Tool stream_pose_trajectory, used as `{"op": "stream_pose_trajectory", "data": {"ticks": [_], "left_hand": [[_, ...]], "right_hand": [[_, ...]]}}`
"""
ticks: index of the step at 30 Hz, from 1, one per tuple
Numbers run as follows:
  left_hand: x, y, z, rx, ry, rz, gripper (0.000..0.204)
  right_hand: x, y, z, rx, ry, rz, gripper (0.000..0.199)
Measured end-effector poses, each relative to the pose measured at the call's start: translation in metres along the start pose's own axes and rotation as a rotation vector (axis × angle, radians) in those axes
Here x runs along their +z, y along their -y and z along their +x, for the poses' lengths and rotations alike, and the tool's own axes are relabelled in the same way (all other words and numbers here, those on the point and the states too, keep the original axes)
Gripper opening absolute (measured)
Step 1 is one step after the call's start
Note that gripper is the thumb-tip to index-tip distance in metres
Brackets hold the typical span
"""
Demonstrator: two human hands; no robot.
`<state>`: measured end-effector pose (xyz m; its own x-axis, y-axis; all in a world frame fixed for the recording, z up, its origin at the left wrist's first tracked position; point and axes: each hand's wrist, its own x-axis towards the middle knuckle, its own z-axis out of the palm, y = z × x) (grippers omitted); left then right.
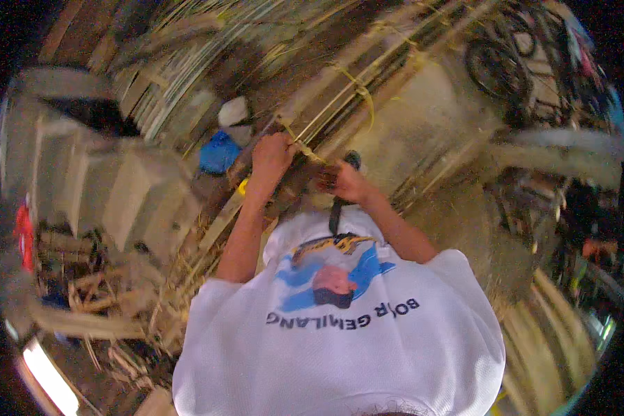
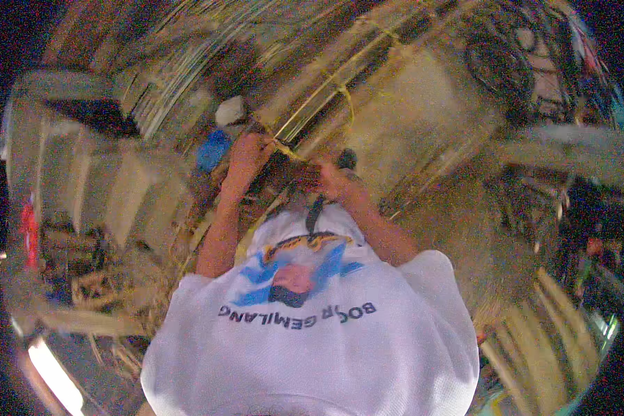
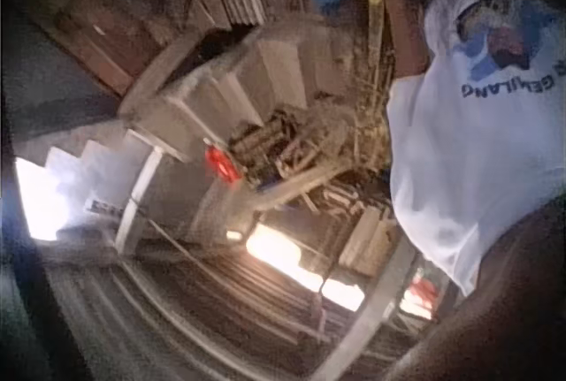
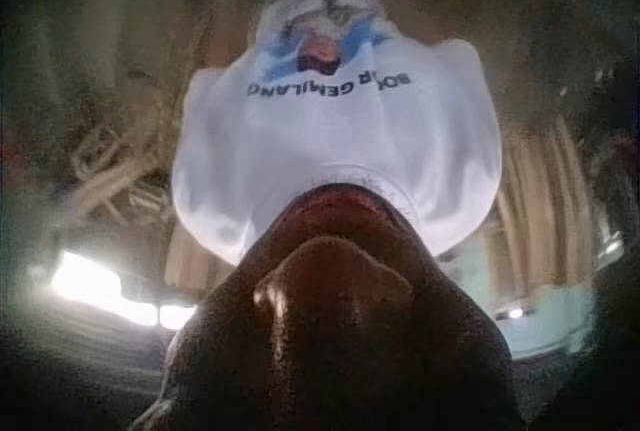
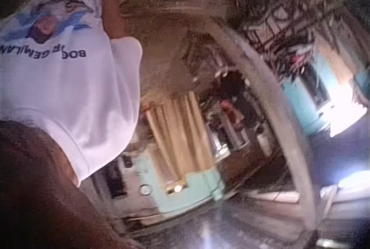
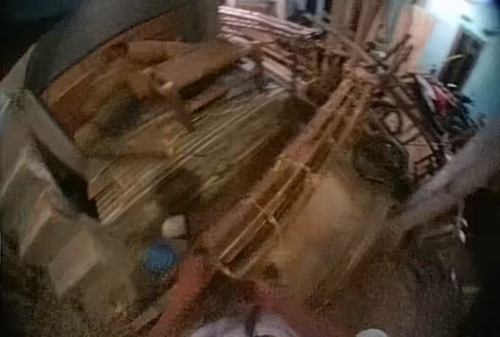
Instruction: The person repeatedly ties yellow string around a bundle of thin bamboo strips that are clamped in a wooden jig. They wrap the string around the bundle, pull it tight, and tie knots to secure the strips together.
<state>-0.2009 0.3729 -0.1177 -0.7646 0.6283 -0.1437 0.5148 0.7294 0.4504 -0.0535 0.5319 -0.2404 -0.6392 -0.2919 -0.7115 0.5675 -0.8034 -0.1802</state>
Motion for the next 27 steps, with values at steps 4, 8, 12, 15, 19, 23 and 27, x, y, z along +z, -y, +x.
{"op": "stream_pose_trajectory", "data": {"ticks": [4,8,12,15,19,23,27], "left_hand": [[-0.001,0.009,-0.012,0.113,-0.062,-0.238,0.019],[0.015,0.035,-0.022,0.108,-0.077,-0.421,0.018],[0.032,0.016,-0.019,0.101,-0.317,-0.359,0.019],[0.03,0.025,-0.011,0.179,-0.401,-0.489,0.02],[0.044,0.039,-0.009,0.24,-0.386,-0.583,0.022],[0.045,0.014,-0.018,0.035,-0.305,-0.458,0.018],[0.014,-0.038,-0.015,0.049,-0.216,-0.591,0.016]], "right_hand": [[0.026,-0.027,0.006,-0.512,-0.309,0.529,0.025],[0.088,0.01,-0.05,-0.815,-0.047,1.056,0.025],[0.213,0.043,-0.054,-0.737,0.438,0.547,0.024],[0.284,0.009,0.058,-1.272,-0.132,-1.25,0.027],[0.287,0.032,0.074,-0.799,-0.075,-2.087,0.052],[0.257,0.093,0.032,-0.441,-0.428,-2.129,0.075],[0.167,0.147,0.097,-0.649,-0.086,-2.486,0.033]]}}
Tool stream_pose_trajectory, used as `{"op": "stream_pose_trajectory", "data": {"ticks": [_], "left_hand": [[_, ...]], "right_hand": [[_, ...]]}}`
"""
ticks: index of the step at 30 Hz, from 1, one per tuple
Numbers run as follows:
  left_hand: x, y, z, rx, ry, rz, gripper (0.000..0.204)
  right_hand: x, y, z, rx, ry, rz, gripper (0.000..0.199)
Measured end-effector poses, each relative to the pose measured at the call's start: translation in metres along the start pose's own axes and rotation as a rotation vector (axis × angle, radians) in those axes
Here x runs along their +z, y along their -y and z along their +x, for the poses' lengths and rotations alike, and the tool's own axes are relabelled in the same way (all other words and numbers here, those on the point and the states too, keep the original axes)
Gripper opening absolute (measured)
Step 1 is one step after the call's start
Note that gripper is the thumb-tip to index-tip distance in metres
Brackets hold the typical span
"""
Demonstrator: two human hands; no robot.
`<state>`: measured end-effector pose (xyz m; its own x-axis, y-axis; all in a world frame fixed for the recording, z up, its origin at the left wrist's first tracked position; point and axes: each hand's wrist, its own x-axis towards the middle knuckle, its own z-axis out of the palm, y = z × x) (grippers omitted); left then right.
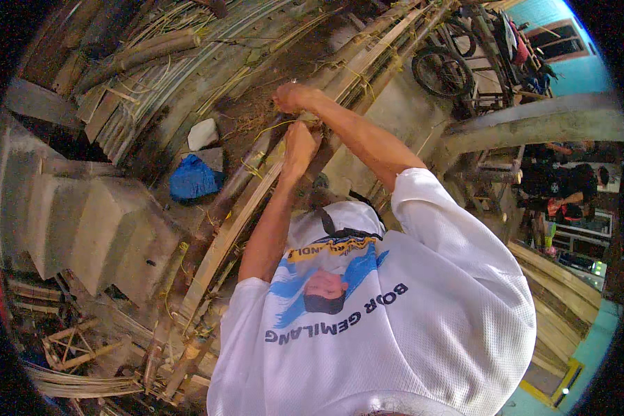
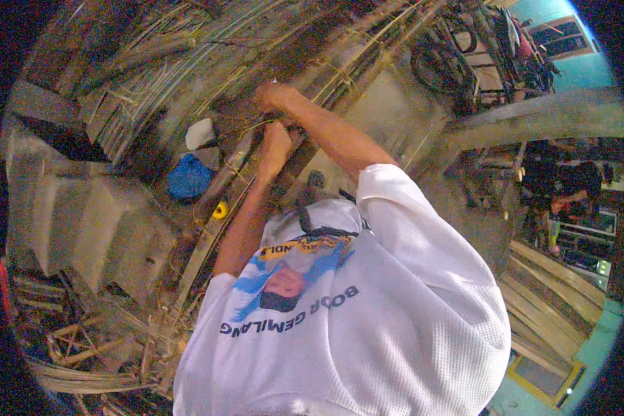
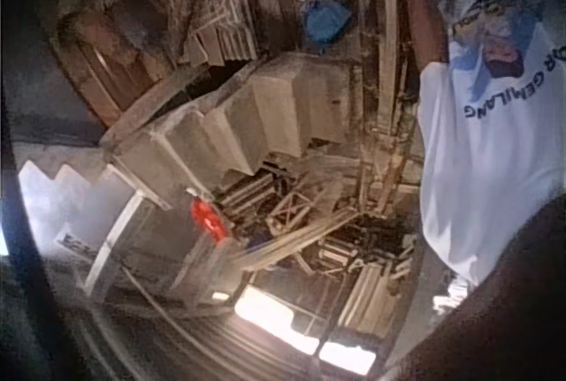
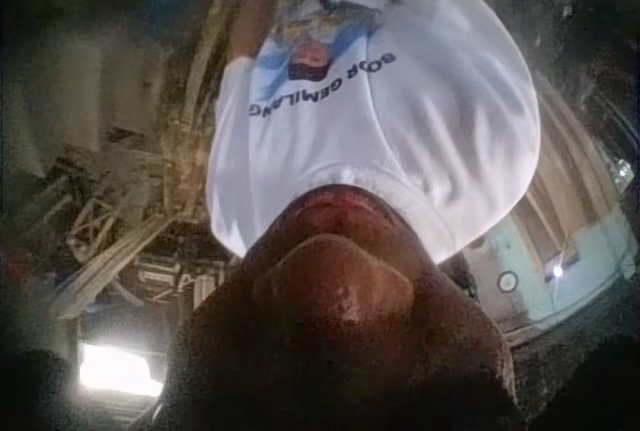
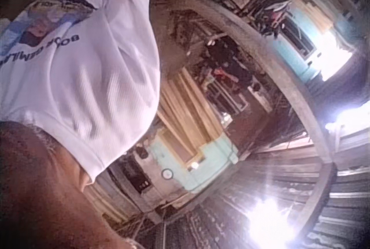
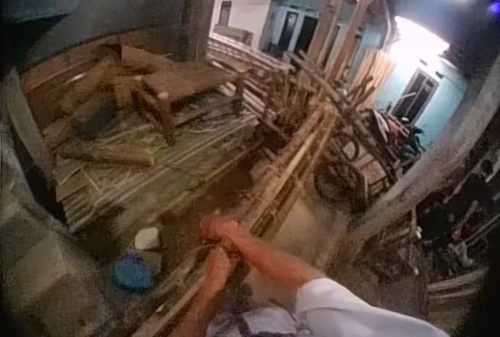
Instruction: The person repeatedly ties yellow string around a bundle of thin bamboo strips that are clamped in a wooden jig. They wrap the string around the bundle, pull it tight, and tie knots to secure the strips together.
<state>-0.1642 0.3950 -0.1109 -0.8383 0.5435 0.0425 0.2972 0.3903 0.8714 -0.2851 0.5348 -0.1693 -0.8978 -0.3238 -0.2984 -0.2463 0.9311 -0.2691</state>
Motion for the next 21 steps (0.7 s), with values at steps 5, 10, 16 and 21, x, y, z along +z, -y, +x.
{"op": "stream_pose_trajectory", "data": {"ticks": [5,10,16,21], "left_hand": [[0.015,0.064,0.009,0.116,-0.125,0.053,0.016],[0.0,0.042,0.01,0.012,0.001,-0.025,0.017],[-0.028,0.04,0.022,-0.008,0.154,-0.113,0.031],[-0.058,-0.01,0.058,-0.171,0.068,-0.802,0.035]], "right_hand": [[-0.094,0.115,-0.072,0.041,-0.683,0.514,0.016],[-0.01,0.112,-0.194,0.562,-1.33,1.639,0.012],[0.145,0.035,-0.173,0.384,-1.035,2.75,0.013],[0.11,0.048,-0.197,0.611,-1.22,2.567,0.016]]}}
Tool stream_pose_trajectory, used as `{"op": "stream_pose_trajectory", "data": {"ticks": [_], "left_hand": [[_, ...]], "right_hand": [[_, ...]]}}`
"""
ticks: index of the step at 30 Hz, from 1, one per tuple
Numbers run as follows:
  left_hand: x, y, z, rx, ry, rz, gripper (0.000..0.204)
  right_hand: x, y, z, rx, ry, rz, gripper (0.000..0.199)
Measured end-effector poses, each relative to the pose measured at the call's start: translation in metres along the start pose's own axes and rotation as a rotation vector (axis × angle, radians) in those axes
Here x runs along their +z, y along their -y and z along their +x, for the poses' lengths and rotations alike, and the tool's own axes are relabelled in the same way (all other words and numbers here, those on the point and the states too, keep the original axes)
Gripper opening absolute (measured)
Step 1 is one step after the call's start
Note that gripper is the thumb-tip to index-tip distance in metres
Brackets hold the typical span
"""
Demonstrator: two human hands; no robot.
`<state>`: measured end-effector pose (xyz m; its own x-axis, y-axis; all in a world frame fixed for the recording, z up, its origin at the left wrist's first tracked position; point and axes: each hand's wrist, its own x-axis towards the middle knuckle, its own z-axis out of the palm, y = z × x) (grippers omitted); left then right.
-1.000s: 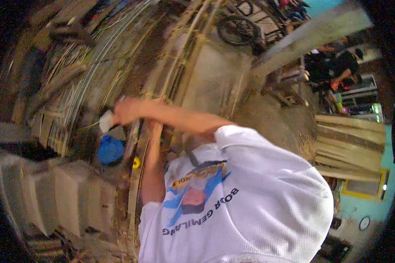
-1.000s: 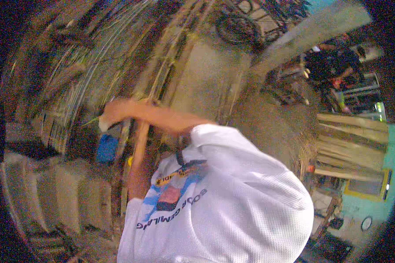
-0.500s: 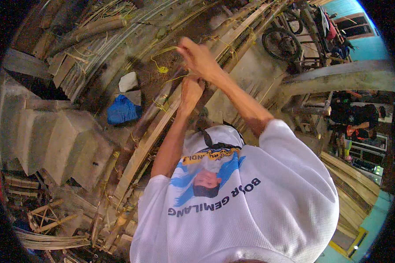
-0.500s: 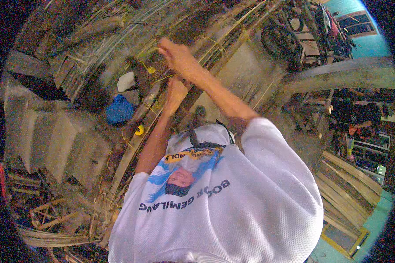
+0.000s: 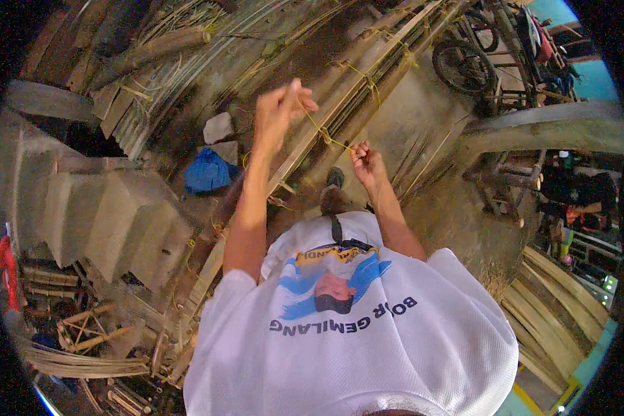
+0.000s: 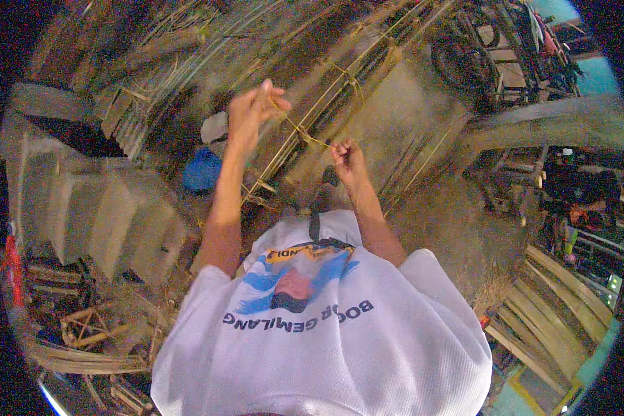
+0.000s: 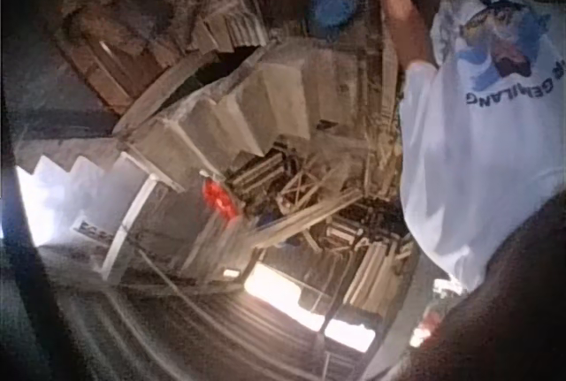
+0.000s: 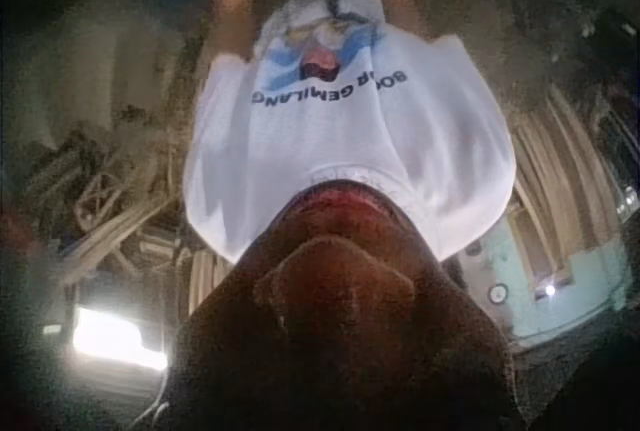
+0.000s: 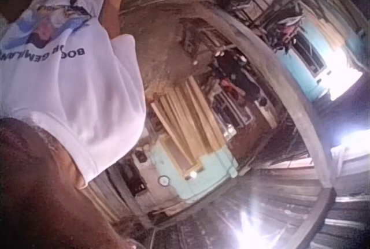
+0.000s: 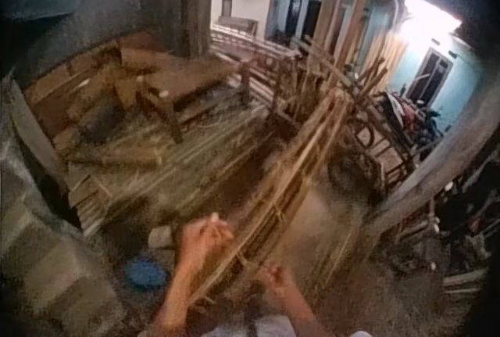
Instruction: The person repeatedly ties yellow string around a bundle of thin bamboo strips that are clamped in a wooden jig. They wrap the string around the bundle, pull it tight, and tie knots to secure the strips together.
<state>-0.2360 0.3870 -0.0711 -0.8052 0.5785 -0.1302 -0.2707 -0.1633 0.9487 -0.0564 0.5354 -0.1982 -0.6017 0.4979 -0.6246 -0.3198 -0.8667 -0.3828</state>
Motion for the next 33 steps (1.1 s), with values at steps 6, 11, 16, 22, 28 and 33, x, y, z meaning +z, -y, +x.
{"op": "stream_pose_trajectory", "data": {"ticks": [6,11,16,22,28,33], "left_hand": [[-0.092,0.113,0.113,-0.329,0.059,-0.442,0.029],[-0.071,0.107,0.098,-0.376,-0.418,-0.336,0.032],[-0.082,-0.011,0.038,-0.304,0.044,0.55,0.049],[-0.103,-0.046,-0.138,-0.156,0.459,1.375,0.03],[-0.112,0.064,-0.175,0.095,-0.063,1.223,0.017],[-0.114,0.087,-0.187,0.068,-0.16,0.932,0.025]], "right_hand": [[-0.002,-0.006,0.001,0.035,0.102,-0.108,0.017],[-0.064,-0.011,0.041,-0.066,0.339,-0.386,0.018],[0.012,-0.005,-0.049,0.058,-0.066,-0.133,0.034],[-0.062,-0.121,-0.094,0.728,0.077,-0.502,0.036],[-0.064,-0.133,-0.111,0.322,-0.051,0.209,0.015],[0.091,-0.114,-0.152,0.491,0.699,0.42,0.021]]}}
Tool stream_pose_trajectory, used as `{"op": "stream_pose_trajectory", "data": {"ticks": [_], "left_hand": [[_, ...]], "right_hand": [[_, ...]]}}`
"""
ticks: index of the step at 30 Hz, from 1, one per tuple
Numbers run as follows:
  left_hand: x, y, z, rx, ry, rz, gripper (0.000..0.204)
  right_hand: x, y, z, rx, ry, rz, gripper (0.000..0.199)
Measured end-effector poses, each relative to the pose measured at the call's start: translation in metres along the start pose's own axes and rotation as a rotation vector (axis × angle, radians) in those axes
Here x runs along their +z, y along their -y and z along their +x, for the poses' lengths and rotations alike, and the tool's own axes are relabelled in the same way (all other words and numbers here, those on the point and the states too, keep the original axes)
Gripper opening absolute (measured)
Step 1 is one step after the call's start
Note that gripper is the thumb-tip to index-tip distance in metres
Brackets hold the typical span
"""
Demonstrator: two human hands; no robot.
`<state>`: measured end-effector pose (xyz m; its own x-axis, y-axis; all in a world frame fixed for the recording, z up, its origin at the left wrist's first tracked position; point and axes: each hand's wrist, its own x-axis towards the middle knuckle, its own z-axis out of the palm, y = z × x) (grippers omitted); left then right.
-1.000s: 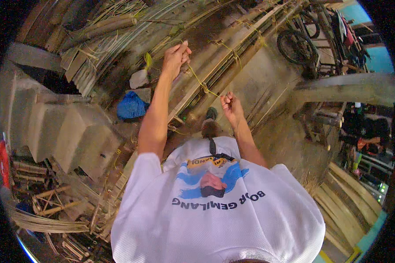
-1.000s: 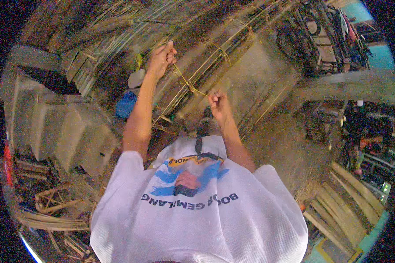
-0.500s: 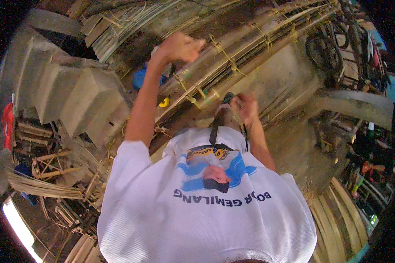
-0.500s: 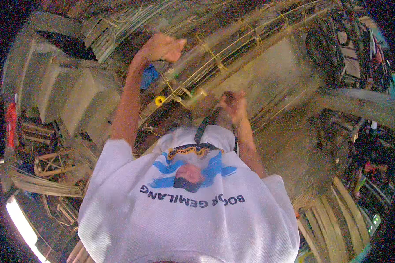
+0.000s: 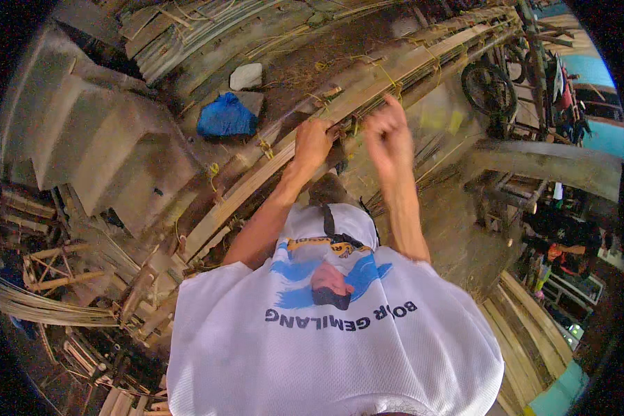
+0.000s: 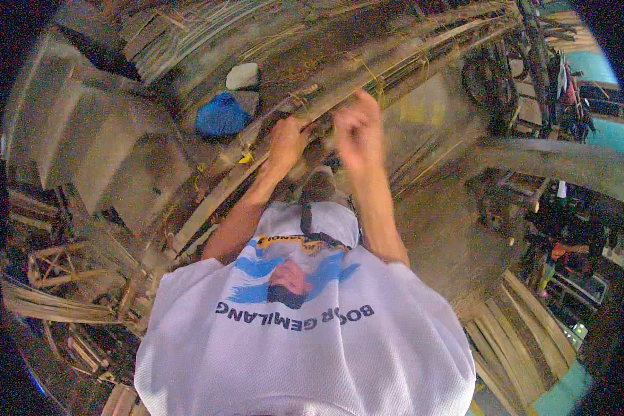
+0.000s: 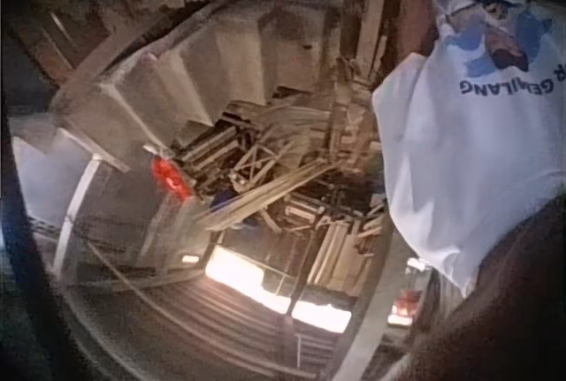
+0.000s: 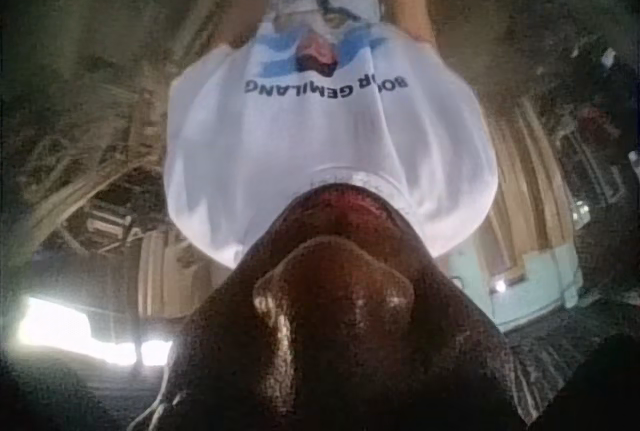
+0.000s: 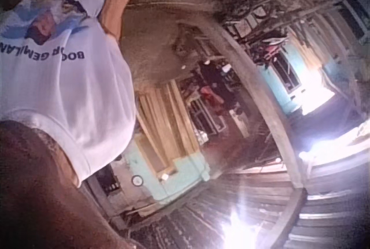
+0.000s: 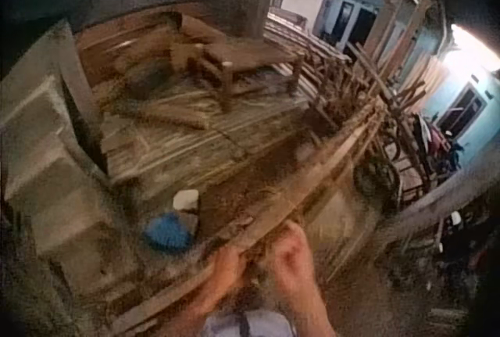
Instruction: The person repeatedly ties yellow string around a bundle of thin bamboo strips that are clamped in a wooden jig. They wrap the string around the bundle, pull it tight, and tie knots to secure the strips together.
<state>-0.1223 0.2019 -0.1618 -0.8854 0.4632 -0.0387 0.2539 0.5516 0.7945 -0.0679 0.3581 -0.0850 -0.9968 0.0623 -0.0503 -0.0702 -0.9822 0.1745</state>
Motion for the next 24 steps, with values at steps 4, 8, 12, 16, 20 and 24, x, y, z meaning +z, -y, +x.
{"op": "stream_pose_trajectory", "data": {"ticks": [4,8,12,16,20,24], "left_hand": [[0.009,0.0,-0.006,0.096,-0.177,-0.211,0.024],[-0.025,-0.032,-0.007,-0.092,-0.002,0.044,0.02],[0.005,-0.005,-0.003,0.094,-0.135,-0.017,0.019],[0.007,-0.006,-0.004,0.079,-0.127,-0.096,0.017],[-0.005,-0.011,-0.002,0.022,-0.076,-0.088,0.016],[-0.007,-0.02,0.001,0.036,-0.008,-0.063,0.019]], "right_hand": [[0.004,-0.113,0.098,-0.325,0.27,-2.366,0.025],[-0.019,-0.07,0.126,-0.101,0.294,-3.385,0.037],[-0.039,-0.038,0.15,0.278,0.367,-3.045,0.025],[0.019,-0.063,0.07,-0.339,0.032,-2.434,0.013],[0.017,-0.059,-0.034,-0.634,-0.605,-1.357,0.018],[-0.176,0.042,-0.072,-0.354,-0.473,-0.324,0.007]]}}
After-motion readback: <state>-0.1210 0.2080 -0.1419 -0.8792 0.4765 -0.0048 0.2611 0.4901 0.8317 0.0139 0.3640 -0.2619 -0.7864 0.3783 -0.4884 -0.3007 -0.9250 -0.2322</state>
